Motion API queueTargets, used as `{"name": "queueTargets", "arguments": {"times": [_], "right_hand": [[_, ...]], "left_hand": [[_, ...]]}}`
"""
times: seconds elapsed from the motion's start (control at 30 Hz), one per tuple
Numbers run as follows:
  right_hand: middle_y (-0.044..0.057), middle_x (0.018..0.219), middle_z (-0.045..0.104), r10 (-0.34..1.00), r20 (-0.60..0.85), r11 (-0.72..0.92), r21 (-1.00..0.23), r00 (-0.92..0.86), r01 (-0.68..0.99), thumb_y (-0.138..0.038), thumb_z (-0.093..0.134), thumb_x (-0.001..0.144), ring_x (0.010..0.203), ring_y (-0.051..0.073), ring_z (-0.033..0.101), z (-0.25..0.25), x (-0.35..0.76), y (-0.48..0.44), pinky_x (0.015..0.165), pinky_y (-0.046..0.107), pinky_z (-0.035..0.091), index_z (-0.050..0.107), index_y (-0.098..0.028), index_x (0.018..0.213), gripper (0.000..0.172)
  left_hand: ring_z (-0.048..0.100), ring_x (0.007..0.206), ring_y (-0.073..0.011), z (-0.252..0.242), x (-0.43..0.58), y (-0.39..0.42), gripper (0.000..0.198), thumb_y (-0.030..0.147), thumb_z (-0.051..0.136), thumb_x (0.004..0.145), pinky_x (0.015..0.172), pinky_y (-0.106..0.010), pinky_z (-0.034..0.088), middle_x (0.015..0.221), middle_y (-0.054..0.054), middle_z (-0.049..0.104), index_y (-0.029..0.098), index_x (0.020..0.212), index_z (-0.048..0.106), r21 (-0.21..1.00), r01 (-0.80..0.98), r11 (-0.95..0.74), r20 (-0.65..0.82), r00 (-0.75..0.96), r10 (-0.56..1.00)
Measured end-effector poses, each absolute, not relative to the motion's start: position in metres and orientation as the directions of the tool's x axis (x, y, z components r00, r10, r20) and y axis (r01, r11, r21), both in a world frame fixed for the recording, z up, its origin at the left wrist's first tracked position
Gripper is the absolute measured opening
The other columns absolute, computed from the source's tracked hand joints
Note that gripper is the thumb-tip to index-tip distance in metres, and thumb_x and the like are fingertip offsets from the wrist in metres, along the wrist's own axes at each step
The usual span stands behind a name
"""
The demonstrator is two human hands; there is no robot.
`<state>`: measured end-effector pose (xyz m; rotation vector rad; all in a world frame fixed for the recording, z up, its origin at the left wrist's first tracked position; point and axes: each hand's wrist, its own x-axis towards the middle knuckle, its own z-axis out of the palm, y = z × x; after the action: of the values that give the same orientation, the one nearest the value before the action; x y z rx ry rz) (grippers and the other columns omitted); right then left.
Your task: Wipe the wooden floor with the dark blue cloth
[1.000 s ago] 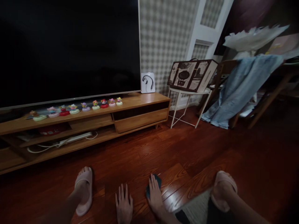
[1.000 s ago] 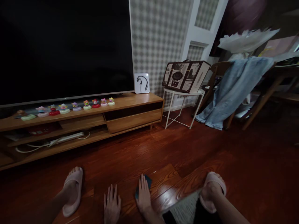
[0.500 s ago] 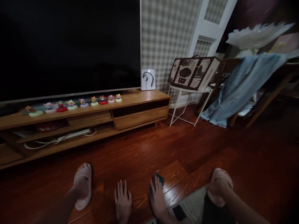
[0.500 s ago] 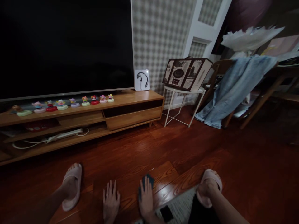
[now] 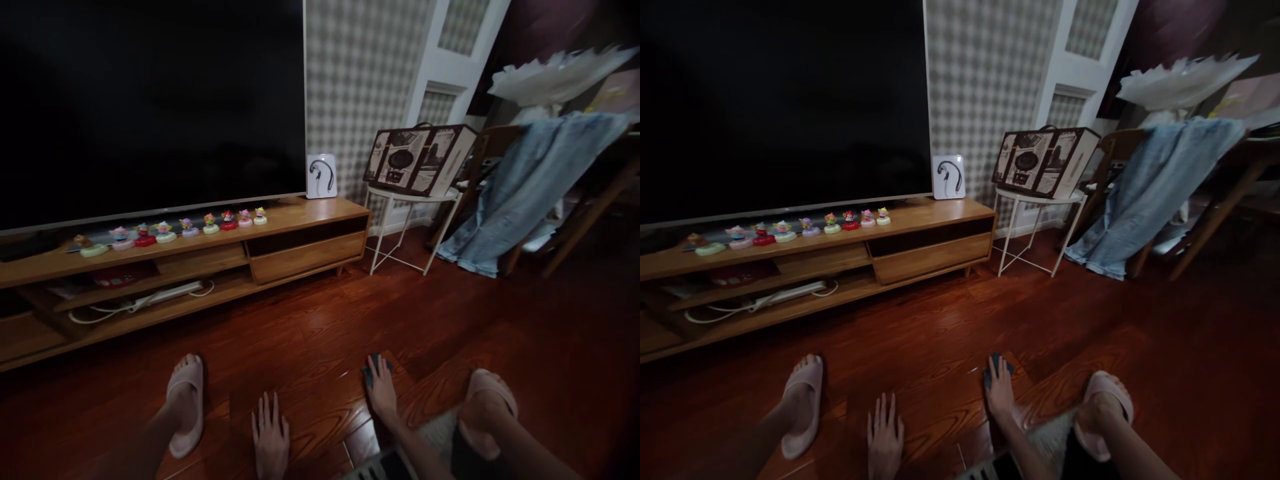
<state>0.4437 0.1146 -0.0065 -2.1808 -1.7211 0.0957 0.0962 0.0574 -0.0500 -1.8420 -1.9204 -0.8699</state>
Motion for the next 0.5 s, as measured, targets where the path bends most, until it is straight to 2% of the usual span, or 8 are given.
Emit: {"name": "queueTargets", "arguments": {"times": [0.1, 0.17, 0.27, 0.33, 0.43, 0.5], "right_hand": [[0.012, 0.167, 0.022, 0.943, 0.176, -0.218, -0.312, 0.282, 0.925, -0.019, 0.039, 0.091, 0.155, 0.028, 0.015, -0.009, 0.453, 0.108, 0.125, 0.049, 0.020, 0.046, -0.011, 0.151, 0.061], [0.012, 0.167, 0.022, 0.959, 0.154, -0.178, -0.318, 0.236, 0.931, -0.014, 0.039, 0.088, 0.155, 0.029, 0.014, -0.017, 0.423, 0.092, 0.126, 0.052, 0.018, 0.046, -0.011, 0.151, 0.064], [0.007, 0.167, 0.020, 0.996, 0.086, 0.014, -0.354, 0.017, 0.935, -0.007, 0.044, 0.082, 0.155, 0.027, 0.015, -0.033, 0.347, 0.056, 0.126, 0.054, 0.015, 0.042, -0.021, 0.154, 0.074], [0.005, 0.168, 0.015, 0.985, 0.063, 0.170, -0.390, -0.158, 0.905, -0.007, 0.049, 0.081, 0.155, 0.027, 0.014, -0.042, 0.296, 0.032, 0.126, 0.053, 0.017, 0.033, -0.027, 0.158, 0.081], [0.006, 0.168, 0.011, 0.949, 0.075, 0.306, -0.431, -0.305, 0.849, -0.014, 0.056, 0.085, 0.155, 0.027, 0.012, -0.043, 0.253, 0.017, 0.125, 0.053, 0.021, 0.024, -0.029, 0.160, 0.083], [0.007, 0.168, 0.013, 0.932, 0.076, 0.350, -0.452, -0.356, 0.821, -0.023, 0.060, 0.087, 0.155, 0.028, 0.013, -0.035, 0.254, 0.026, 0.125, 0.052, 0.023, 0.024, -0.029, 0.160, 0.082]], "left_hand": [[0.040, 0.147, -0.0270, -0.044, 0.098, 0.055, 0.065, 0.027, 0.037, 0.095, 0.123, -0.056, 0.029, 0.158, -0.013, 0.044, 0.025, 0.157, 0.018, 0.190, 0.981, -0.036, 0.609, -0.089, 0.788], [0.038, 0.149, -0.0261, -0.038, 0.099, 0.052, 0.065, 0.027, 0.037, 0.095, 0.124, -0.055, 0.028, 0.160, -0.012, 0.043, 0.025, 0.157, 0.017, 0.208, 0.978, -0.024, 0.581, -0.104, 0.807], [0.033, 0.151, -0.0240, -0.032, 0.100, 0.050, 0.064, 0.027, 0.036, 0.095, 0.125, -0.053, 0.027, 0.162, -0.010, 0.040, 0.026, 0.157, 0.019, 0.244, 0.970, -0.007, 0.529, -0.127, 0.839], [0.031, 0.152, -0.0234, -0.031, 0.100, 0.049, 0.063, 0.028, 0.035, 0.095, 0.125, -0.052, 0.026, 0.161, -0.010, 0.041, 0.025, 0.157, 0.022, 0.257, 0.966, -0.002, 0.506, -0.133, 0.852], [0.033, 0.151, -0.0235, -0.031, 0.099, 0.049, 0.061, 0.028, 0.034, 0.096, 0.125, -0.053, 0.026, 0.159, -0.012, 0.044, 0.023, 0.156, 0.025, 0.244, 0.970, 0.007, 0.500, -0.132, 0.856], [0.035, 0.150, -0.0245, -0.032, 0.099, 0.050, 0.061, 0.027, 0.034, 0.096, 0.124, -0.053, 0.027, 0.158, -0.013, 0.045, 0.023, 0.156, 0.024, 0.216, 0.976, 0.001, 0.519, -0.115, 0.847]]}}
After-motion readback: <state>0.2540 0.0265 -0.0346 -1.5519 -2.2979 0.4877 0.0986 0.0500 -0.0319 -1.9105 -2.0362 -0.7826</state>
